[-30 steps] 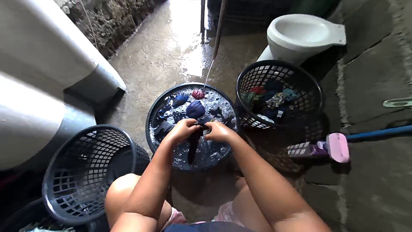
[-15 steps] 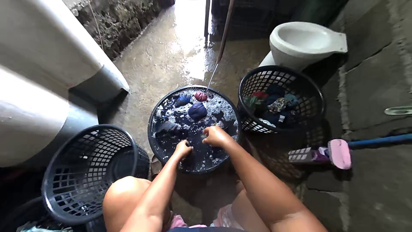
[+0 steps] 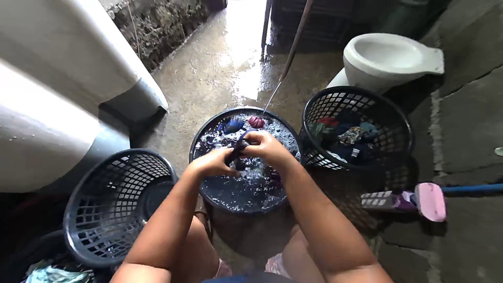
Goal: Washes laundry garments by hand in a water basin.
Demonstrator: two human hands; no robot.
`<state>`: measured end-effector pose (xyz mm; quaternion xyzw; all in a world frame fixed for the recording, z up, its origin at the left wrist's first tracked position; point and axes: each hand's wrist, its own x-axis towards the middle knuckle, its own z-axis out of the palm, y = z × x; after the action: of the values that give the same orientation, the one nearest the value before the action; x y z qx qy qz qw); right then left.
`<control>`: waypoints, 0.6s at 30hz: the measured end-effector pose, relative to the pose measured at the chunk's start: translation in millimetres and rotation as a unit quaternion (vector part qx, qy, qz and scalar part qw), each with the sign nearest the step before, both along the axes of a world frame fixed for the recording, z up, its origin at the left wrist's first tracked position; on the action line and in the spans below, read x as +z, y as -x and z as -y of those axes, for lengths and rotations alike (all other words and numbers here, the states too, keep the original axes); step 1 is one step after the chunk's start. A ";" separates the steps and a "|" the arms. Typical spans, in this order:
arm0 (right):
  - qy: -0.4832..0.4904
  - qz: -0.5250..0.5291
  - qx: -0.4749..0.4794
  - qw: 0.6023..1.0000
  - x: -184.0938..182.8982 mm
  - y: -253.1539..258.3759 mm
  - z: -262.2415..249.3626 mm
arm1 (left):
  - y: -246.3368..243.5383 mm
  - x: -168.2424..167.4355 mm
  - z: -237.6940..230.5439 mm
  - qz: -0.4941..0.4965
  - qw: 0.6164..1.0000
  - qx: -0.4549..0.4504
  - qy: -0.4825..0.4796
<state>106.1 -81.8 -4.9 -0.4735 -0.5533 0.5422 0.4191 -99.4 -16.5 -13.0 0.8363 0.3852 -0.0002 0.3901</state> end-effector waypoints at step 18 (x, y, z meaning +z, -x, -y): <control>0.189 -0.113 0.002 0.976 -33.5 8.8 -24.0 | -46.8 -23.3 -2.4 0.437 0.888 0.065 0.126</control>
<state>97.3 -57.9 -38.4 -0.4784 -0.3912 0.6879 0.3807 -52.6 -14.1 -36.4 0.6688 0.2259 0.3415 0.6205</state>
